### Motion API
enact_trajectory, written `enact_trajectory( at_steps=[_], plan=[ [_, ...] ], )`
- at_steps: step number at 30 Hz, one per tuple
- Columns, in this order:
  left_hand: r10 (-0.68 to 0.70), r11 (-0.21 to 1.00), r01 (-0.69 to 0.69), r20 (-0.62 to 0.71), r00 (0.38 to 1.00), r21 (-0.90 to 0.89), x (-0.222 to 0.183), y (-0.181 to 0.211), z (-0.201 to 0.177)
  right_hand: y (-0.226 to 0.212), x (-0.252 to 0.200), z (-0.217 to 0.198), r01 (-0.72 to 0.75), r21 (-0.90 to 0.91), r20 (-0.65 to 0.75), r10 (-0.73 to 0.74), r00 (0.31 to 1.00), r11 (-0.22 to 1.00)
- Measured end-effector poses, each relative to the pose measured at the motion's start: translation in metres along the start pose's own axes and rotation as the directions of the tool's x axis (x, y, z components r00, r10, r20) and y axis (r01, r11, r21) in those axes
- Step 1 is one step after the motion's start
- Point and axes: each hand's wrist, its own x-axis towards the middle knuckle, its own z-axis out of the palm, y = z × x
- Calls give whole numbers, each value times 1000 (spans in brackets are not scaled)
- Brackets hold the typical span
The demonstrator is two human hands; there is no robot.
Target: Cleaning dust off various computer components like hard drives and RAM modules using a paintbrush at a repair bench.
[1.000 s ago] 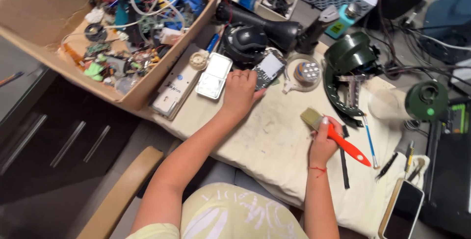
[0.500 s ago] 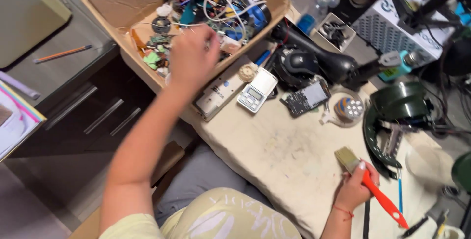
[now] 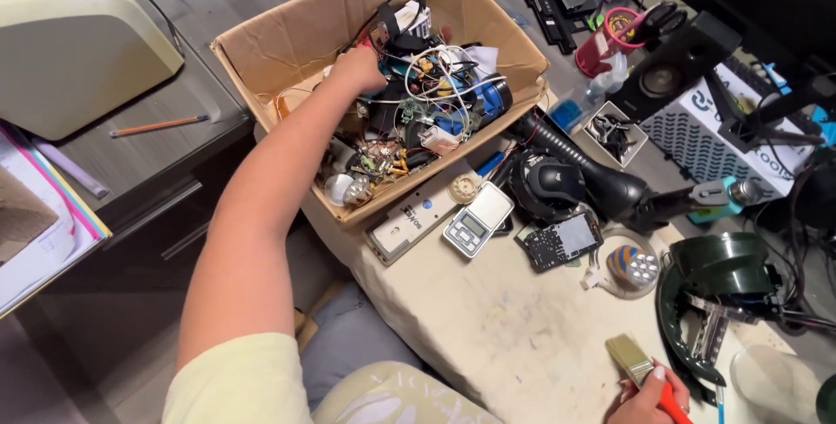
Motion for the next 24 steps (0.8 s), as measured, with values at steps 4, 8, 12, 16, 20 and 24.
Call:
enact_trajectory(
  at_steps=[4,8,12,16,20,24],
  plan=[
    [2,997,-1,17,1000,-81,34,-17,6,13,9,3,40,12,-10,-40,999,999],
    [-20,969,43,95,995,-244,23,-25,-11,9,7,5,36,21,-24,-35,999,999],
    [-87,965,102,71,994,-241,-6,-22,-30,2,4,4,7,-7,-16,-8,1000,1000],
    [-127,978,128,19,992,-167,-32,-23,-43,11,8,3,75,-18,-16,-76,997,997],
    [-110,986,85,-174,979,-144,-68,-24,-60,25,18,3,146,48,-21,-145,989,988],
    [26,980,-106,-416,909,-171,-127,-11,-76,71,44,0,534,-160,1,-541,841,830]
  ],
)
